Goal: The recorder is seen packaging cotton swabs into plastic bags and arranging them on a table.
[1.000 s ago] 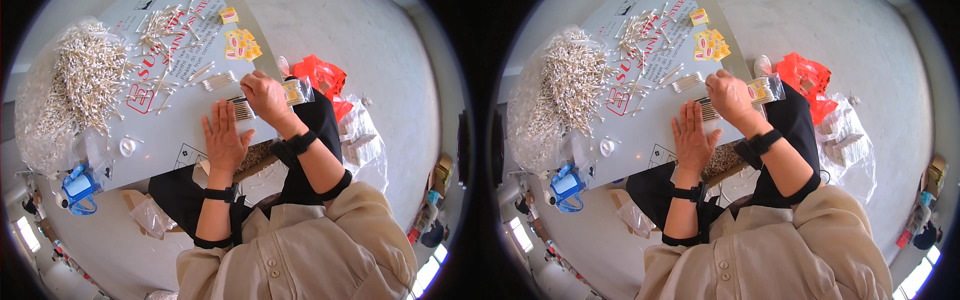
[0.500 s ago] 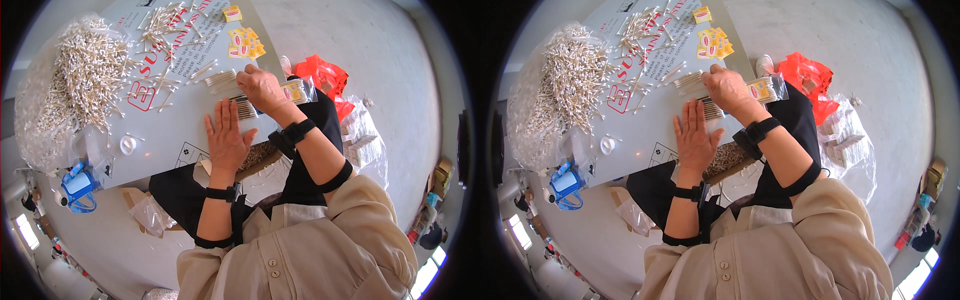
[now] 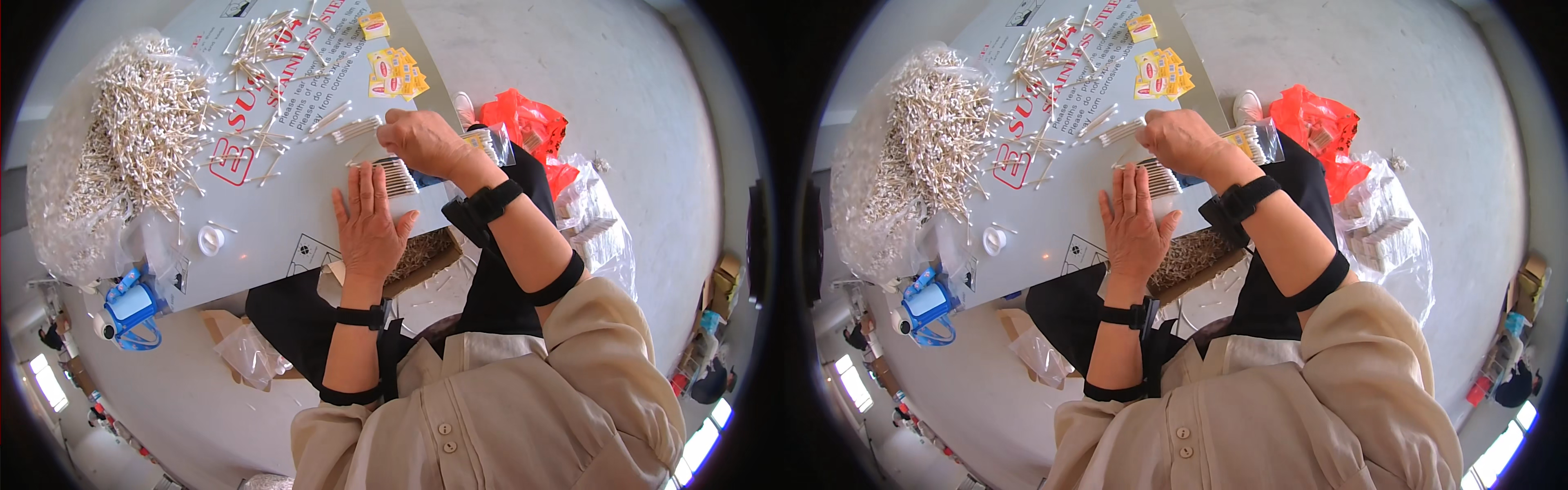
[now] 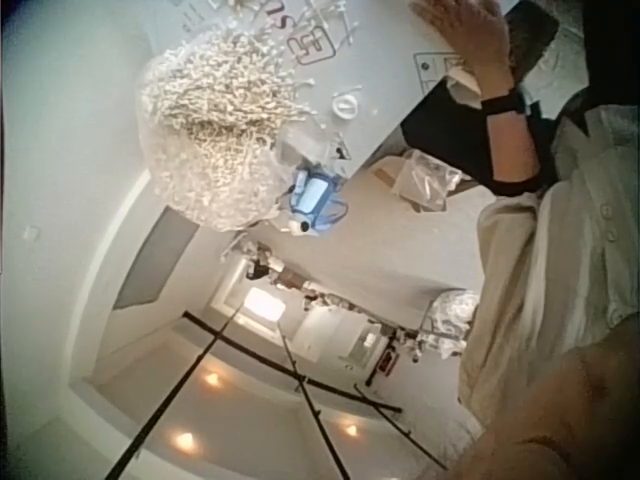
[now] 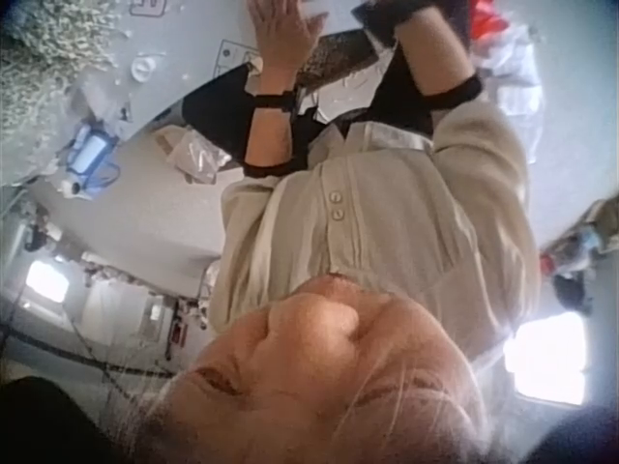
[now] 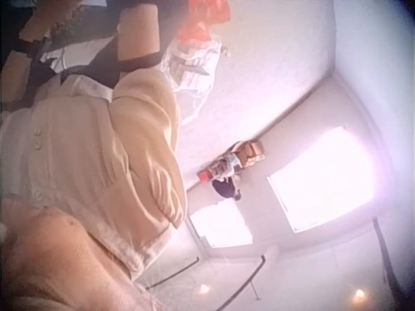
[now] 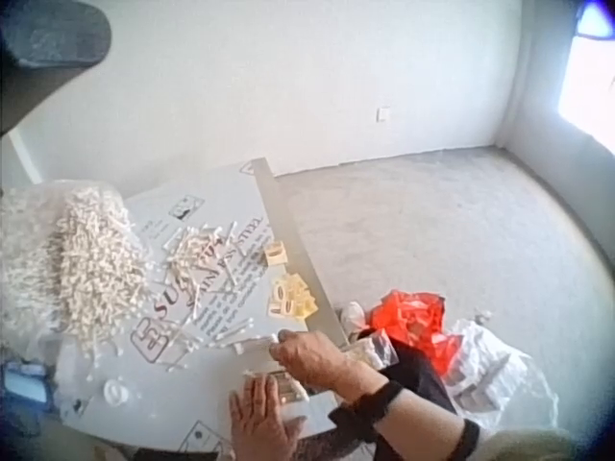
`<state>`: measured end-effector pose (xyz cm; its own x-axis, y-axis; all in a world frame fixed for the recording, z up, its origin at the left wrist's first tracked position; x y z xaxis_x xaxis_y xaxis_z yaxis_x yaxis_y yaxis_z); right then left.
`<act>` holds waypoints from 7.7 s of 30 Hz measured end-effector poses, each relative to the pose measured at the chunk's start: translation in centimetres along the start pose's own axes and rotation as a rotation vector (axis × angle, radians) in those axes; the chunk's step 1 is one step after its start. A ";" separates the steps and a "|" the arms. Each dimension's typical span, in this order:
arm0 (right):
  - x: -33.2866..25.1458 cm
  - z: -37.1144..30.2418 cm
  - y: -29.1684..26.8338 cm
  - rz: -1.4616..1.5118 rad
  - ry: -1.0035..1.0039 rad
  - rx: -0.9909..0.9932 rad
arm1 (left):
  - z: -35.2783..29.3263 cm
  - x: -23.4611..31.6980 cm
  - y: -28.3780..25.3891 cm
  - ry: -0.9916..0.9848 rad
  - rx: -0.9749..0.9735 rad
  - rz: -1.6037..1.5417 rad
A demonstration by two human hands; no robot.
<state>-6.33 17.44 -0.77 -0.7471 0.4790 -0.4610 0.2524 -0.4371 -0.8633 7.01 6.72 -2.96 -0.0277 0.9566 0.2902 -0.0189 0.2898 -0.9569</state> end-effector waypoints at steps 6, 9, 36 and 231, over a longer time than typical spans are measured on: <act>0.0 2.2 1.3 -0.005 -0.065 0.096 | 0.0 -0.1 0.2 -0.002 -0.001 0.016; 0.2 2.4 1.9 -0.061 -0.070 0.082 | 0.0 -0.1 0.3 -0.004 -0.007 0.023; -3.5 -5.7 4.7 0.947 0.416 0.912 | 4.7 -2.0 -0.5 -0.152 0.308 -1.079; 1.3 -13.4 -1.7 0.045 0.294 0.371 | 5.1 8.5 3.8 -0.230 0.244 -1.565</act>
<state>0.47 29.01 -2.63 -0.5213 0.6247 -0.5813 0.0042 -0.6794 -0.7338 1.62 15.82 -4.09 0.0292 -0.2950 0.9550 -0.3229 0.9014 0.2883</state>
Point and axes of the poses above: each hand's wrist, its own z-axis towards the middle knuckle, its own y-axis out of the palm, x = y × z, the point moved 4 cm from there along z, towards the middle knuckle, and after that the axes turned 9 degrees about -y, right-handed, at the moved point
